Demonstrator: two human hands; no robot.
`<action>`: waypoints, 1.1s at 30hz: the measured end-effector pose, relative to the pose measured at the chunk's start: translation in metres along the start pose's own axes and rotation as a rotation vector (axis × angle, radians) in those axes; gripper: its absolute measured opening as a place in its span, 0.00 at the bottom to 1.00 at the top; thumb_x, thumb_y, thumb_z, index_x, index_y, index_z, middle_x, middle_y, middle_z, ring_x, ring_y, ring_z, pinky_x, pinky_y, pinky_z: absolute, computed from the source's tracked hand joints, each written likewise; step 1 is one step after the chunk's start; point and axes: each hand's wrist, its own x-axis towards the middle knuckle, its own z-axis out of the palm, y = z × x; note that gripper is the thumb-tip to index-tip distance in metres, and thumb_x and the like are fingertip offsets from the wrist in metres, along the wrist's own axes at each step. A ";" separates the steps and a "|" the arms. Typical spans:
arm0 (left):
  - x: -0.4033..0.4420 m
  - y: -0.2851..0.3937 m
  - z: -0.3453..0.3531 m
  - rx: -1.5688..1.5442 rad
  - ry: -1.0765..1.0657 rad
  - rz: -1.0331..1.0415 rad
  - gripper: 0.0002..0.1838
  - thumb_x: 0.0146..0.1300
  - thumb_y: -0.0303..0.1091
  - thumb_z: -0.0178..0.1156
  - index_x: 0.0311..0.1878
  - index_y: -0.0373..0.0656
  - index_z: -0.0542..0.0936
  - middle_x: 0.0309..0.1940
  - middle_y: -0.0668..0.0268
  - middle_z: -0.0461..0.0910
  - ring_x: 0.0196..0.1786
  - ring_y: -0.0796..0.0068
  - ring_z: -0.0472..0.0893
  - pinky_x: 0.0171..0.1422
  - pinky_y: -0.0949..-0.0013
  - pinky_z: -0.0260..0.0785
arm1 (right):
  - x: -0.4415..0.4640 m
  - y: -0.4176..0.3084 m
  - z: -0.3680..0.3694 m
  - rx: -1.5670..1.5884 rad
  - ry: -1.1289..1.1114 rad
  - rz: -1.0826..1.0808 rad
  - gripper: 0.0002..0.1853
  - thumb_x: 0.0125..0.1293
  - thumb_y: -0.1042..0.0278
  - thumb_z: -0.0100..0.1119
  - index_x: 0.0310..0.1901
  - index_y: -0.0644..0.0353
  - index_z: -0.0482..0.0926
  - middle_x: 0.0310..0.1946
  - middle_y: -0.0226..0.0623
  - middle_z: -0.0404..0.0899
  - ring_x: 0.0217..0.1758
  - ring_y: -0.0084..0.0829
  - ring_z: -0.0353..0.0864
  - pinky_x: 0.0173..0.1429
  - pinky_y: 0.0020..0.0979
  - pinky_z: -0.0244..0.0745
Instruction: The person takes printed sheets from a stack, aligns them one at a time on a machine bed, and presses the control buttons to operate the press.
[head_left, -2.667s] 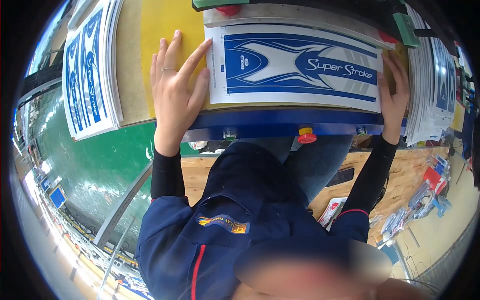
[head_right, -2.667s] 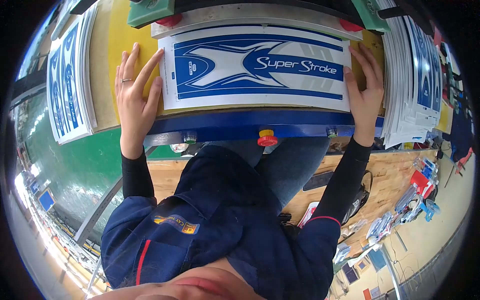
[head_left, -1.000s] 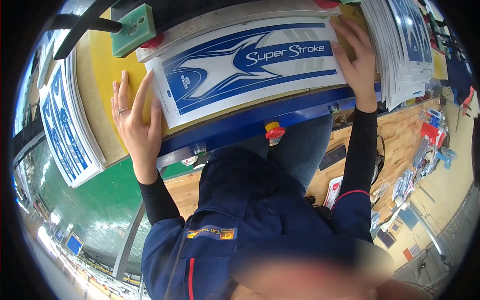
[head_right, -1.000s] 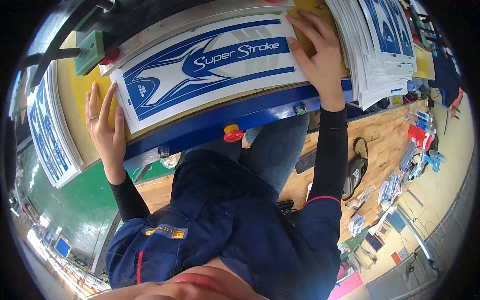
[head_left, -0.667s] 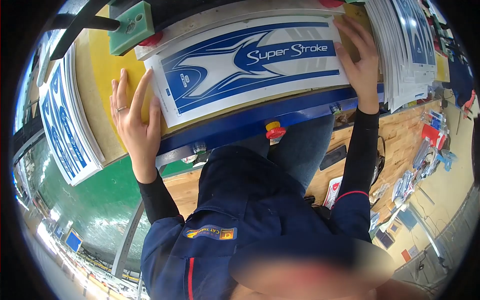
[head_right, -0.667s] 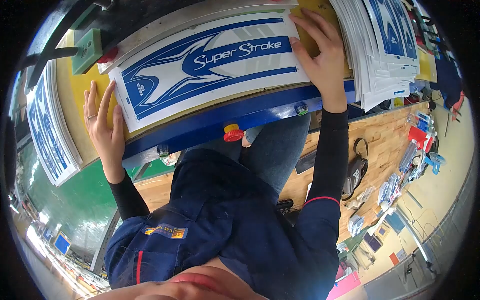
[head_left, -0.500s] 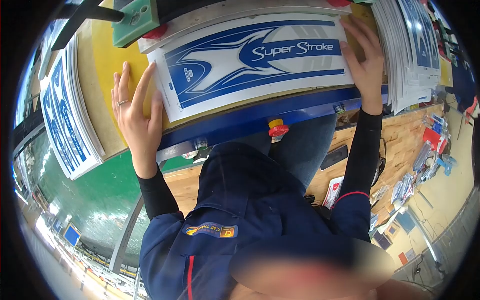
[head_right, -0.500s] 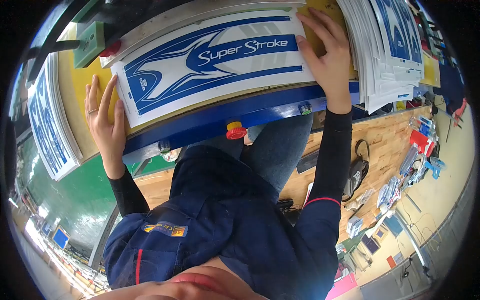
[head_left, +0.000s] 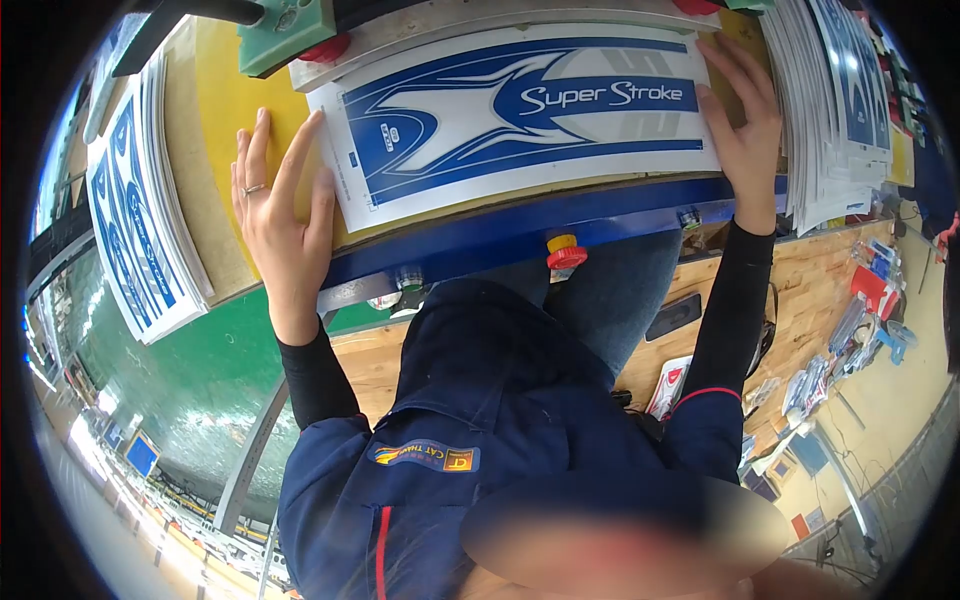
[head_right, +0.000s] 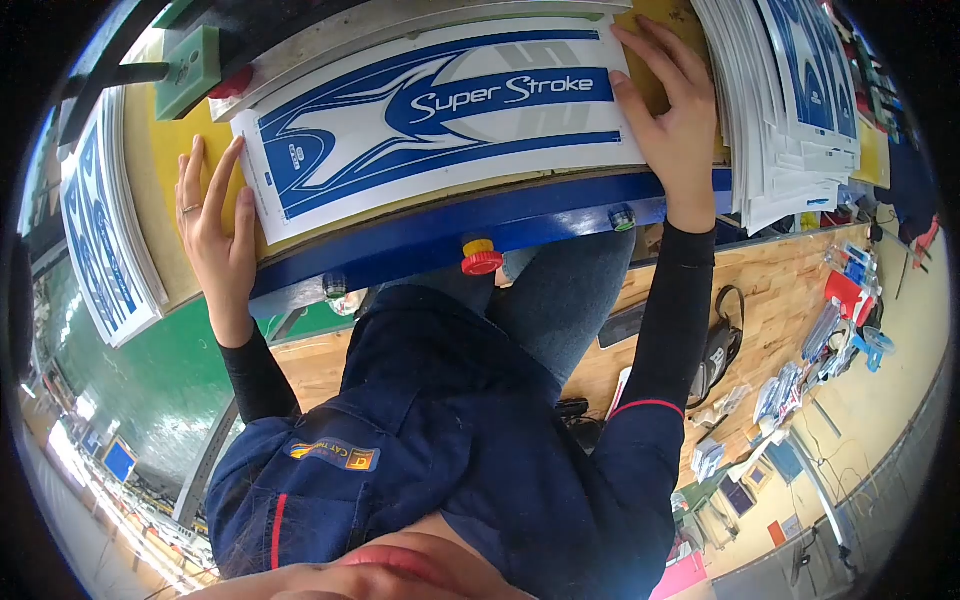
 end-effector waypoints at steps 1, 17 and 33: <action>0.000 0.000 0.000 -0.004 0.001 0.000 0.22 0.66 0.36 0.61 0.64 0.60 0.83 0.75 0.56 0.69 0.78 0.47 0.64 0.82 0.47 0.52 | 0.000 0.000 0.000 0.004 0.001 0.000 0.20 0.66 0.61 0.66 0.60 0.46 0.85 0.66 0.39 0.78 0.69 0.44 0.76 0.74 0.41 0.68; 0.001 0.001 -0.001 0.012 0.000 0.004 0.21 0.67 0.39 0.61 0.64 0.61 0.84 0.74 0.54 0.69 0.78 0.45 0.64 0.82 0.47 0.52 | 0.001 -0.004 0.000 0.008 -0.001 0.027 0.21 0.66 0.63 0.66 0.61 0.45 0.85 0.66 0.39 0.78 0.69 0.43 0.76 0.75 0.41 0.67; 0.001 -0.001 0.001 -0.009 0.007 0.013 0.22 0.68 0.40 0.60 0.65 0.62 0.83 0.74 0.52 0.69 0.78 0.44 0.64 0.81 0.47 0.50 | 0.001 -0.003 0.000 0.002 0.008 0.022 0.21 0.65 0.65 0.65 0.60 0.45 0.85 0.65 0.39 0.79 0.69 0.43 0.76 0.75 0.41 0.67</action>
